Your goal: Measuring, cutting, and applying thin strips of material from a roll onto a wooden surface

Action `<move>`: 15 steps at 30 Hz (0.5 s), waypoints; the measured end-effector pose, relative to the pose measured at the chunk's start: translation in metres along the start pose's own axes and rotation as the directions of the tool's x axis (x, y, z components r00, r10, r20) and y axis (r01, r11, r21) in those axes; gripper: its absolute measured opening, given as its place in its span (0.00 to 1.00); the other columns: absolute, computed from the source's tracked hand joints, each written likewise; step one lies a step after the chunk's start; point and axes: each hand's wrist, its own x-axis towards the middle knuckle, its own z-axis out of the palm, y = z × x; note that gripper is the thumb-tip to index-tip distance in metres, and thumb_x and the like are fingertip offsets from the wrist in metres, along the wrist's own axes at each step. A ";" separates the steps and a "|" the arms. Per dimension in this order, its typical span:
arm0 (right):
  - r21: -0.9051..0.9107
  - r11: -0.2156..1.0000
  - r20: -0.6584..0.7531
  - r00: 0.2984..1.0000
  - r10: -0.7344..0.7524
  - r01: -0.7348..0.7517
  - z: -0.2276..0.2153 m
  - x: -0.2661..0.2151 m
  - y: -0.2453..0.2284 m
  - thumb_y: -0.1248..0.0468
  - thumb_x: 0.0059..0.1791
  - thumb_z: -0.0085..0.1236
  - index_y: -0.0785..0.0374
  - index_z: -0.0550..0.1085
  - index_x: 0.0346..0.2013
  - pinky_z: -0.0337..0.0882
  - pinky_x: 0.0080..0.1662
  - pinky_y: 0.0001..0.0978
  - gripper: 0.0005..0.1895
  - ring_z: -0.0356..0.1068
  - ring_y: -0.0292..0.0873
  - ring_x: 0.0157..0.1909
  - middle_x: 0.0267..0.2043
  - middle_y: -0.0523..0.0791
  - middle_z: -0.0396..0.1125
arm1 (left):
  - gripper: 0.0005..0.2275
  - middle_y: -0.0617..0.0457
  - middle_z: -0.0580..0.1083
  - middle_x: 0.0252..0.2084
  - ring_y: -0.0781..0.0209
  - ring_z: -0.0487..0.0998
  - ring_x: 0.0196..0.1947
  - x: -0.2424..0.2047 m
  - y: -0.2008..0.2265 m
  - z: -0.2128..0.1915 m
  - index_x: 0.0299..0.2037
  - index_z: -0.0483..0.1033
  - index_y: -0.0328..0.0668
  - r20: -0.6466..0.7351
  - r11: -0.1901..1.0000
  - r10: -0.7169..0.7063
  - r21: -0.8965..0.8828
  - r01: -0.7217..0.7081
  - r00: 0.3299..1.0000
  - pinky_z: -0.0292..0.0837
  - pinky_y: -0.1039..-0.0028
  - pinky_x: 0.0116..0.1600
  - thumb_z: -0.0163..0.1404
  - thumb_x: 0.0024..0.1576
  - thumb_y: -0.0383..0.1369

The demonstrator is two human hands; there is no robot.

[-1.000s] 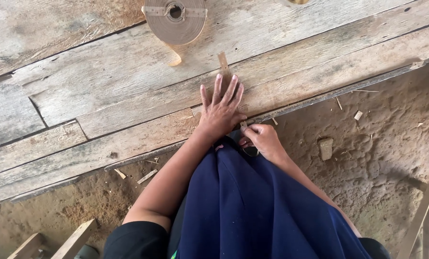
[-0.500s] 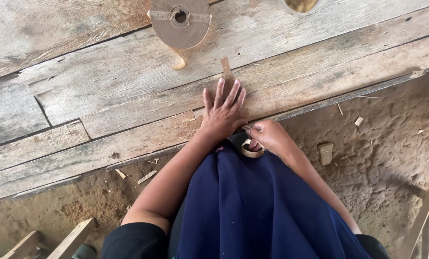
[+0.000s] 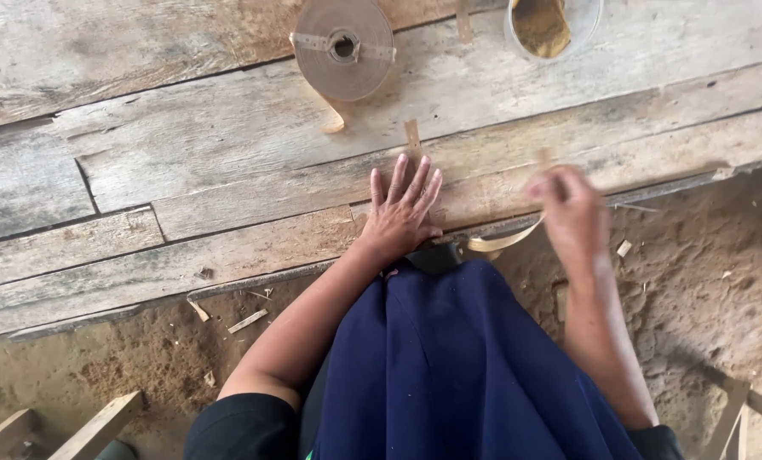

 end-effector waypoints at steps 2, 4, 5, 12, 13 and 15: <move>0.022 0.968 -0.242 0.940 -0.239 0.251 0.011 0.024 0.021 0.51 0.60 0.52 0.50 0.73 0.45 0.69 0.56 0.45 0.09 0.71 0.49 0.55 0.45 0.40 0.71 | 0.46 0.49 0.36 0.81 0.34 0.30 0.79 -0.002 -0.005 0.004 0.78 0.44 0.51 -0.067 0.998 0.011 -0.064 -0.016 0.998 0.31 0.28 0.72 0.50 0.53 0.61; -0.014 0.877 -0.464 0.774 -0.430 0.480 0.030 0.034 0.016 0.56 0.61 0.58 0.56 0.71 0.49 0.68 0.56 0.47 0.10 0.68 0.51 0.57 0.48 0.44 0.68 | 0.47 0.46 0.37 0.81 0.33 0.31 0.79 -0.006 -0.007 0.006 0.77 0.47 0.48 -0.126 0.991 0.023 -0.129 -0.039 0.992 0.33 0.28 0.72 0.47 0.51 0.65; -0.062 0.845 -0.478 0.728 -0.492 0.531 0.042 0.032 -0.001 0.57 0.58 0.62 0.58 0.71 0.50 0.63 0.64 0.55 0.12 0.56 0.55 0.67 0.62 0.47 0.55 | 0.42 0.46 0.39 0.81 0.34 0.33 0.79 -0.008 -0.007 0.006 0.76 0.51 0.48 -0.185 0.991 0.002 -0.135 -0.027 0.983 0.35 0.29 0.72 0.50 0.55 0.59; -0.384 0.824 -0.261 0.807 -0.530 0.417 0.152 0.058 -0.030 0.38 0.51 0.64 0.56 0.64 0.56 0.38 0.70 0.74 0.33 0.32 0.63 0.80 0.81 0.55 0.35 | 0.30 0.44 0.51 0.76 0.36 0.45 0.77 -0.018 -0.004 -0.002 0.69 0.65 0.52 -0.388 0.994 -0.059 -0.112 0.017 0.920 0.42 0.30 0.70 0.57 0.57 0.46; -0.384 0.821 -0.257 0.806 -0.534 0.422 0.158 0.067 -0.031 0.38 0.51 0.64 0.56 0.64 0.56 0.38 0.70 0.74 0.33 0.32 0.63 0.80 0.81 0.55 0.35 | 0.30 0.44 0.51 0.76 0.36 0.45 0.77 -0.017 -0.005 0.000 0.69 0.65 0.52 -0.389 0.993 -0.065 -0.114 0.022 0.919 0.42 0.30 0.70 0.57 0.57 0.46; -0.366 0.841 -0.220 0.841 -0.494 0.399 0.171 0.086 -0.032 0.30 0.49 0.61 0.56 0.64 0.57 0.38 0.69 0.78 0.39 0.30 0.64 0.80 0.82 0.54 0.30 | 0.29 0.45 0.51 0.77 0.38 0.45 0.78 -0.015 -0.008 0.003 0.70 0.65 0.56 -0.394 0.997 -0.052 -0.080 0.022 0.918 0.42 0.33 0.71 0.55 0.57 0.44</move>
